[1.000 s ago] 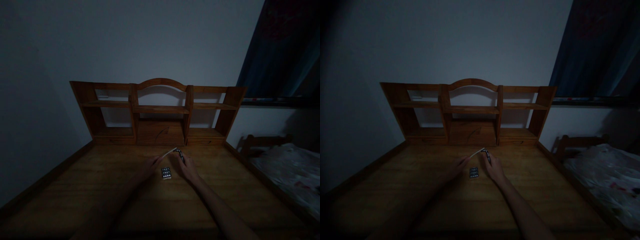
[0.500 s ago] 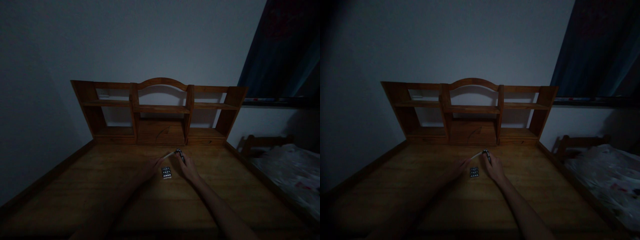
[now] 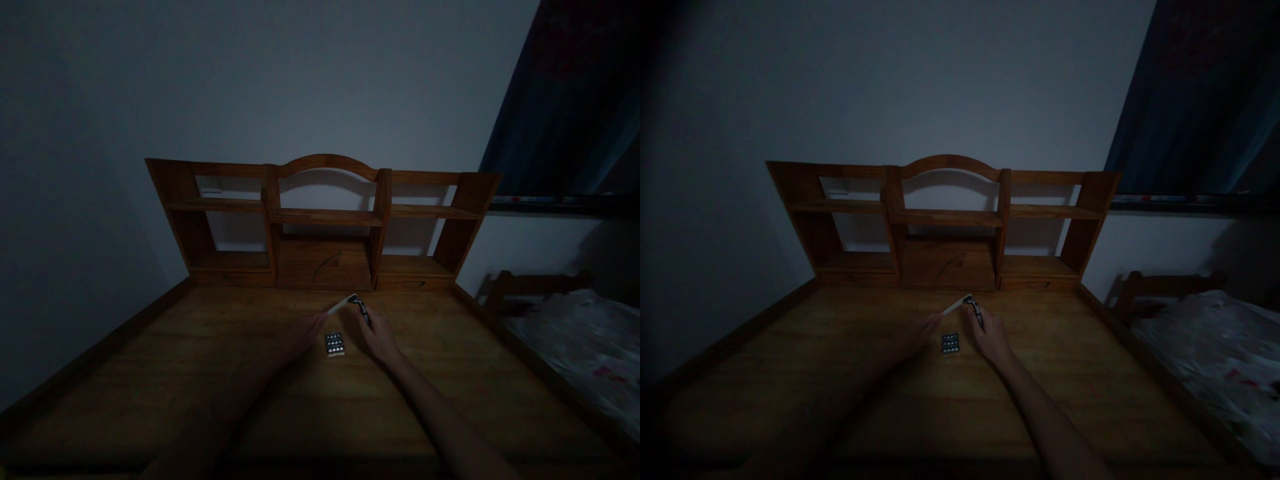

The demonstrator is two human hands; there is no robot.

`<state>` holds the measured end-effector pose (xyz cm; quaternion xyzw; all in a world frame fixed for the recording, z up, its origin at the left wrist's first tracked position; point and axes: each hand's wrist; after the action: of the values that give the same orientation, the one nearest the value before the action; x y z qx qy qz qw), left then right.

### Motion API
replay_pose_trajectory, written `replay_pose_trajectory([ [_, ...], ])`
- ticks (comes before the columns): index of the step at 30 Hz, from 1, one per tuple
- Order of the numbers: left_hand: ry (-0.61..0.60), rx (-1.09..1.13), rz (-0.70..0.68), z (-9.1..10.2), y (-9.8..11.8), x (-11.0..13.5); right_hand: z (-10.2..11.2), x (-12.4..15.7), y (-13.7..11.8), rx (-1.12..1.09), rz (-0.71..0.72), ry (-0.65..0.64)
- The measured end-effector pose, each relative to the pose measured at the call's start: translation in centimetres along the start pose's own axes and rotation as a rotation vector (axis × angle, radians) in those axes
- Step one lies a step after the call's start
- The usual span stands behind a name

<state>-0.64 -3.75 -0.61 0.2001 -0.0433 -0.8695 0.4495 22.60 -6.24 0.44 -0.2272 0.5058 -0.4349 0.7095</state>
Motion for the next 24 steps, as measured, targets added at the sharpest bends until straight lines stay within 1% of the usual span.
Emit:
replay_pose_trajectory([
  [2, -0.075, -0.134, -0.046, -0.2, -0.3, -0.1, 0.0, 0.0, 0.1, 0.004, -0.006, 0.008],
  [3, -0.101, -0.162, -0.043, -0.2, -0.4, -0.2, 0.0, 0.0, 0.1, 0.002, -0.009, 0.015],
  [4, -0.102, -0.164, -0.016, -0.2, -0.5, -0.2, 0.0, 0.0, 0.1, -0.003, -0.011, 0.021],
  [6, -0.042, -0.087, 0.062, -0.2, -0.7, -0.4, 0.0, -0.1, 0.0, -0.011, -0.012, 0.029],
  [8, 0.05, -0.005, 0.115, -0.2, -1.0, -0.7, 0.1, -0.2, -0.1, -0.001, -0.014, 0.041],
  [10, 0.13, 0.019, 0.132, -0.5, -1.6, -0.9, 0.1, -0.2, -0.1, 0.013, -0.025, 0.048],
  [12, 0.16, 0.017, 0.132, -0.9, -2.2, -1.0, 0.1, -0.2, 0.0, 0.011, -0.03, 0.05],
  [17, 0.102, 0.049, 0.178, -1.5, -3.1, -1.0, 0.1, -0.2, 0.1, 0.019, -0.017, 0.043],
  [24, 0.082, 0.088, 0.195, -1.0, -2.5, -0.9, 0.2, -0.2, -0.2, 0.014, -0.018, 0.055],
])
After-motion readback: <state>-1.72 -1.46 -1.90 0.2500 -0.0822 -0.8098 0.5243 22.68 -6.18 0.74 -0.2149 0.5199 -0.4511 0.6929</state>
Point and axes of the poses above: each hand's wrist, its own x-axis away from the middle knuckle, its own z-axis out of the back of the hand, y = z × x, and after that the axes turned 15 degrees about -x, right-handed
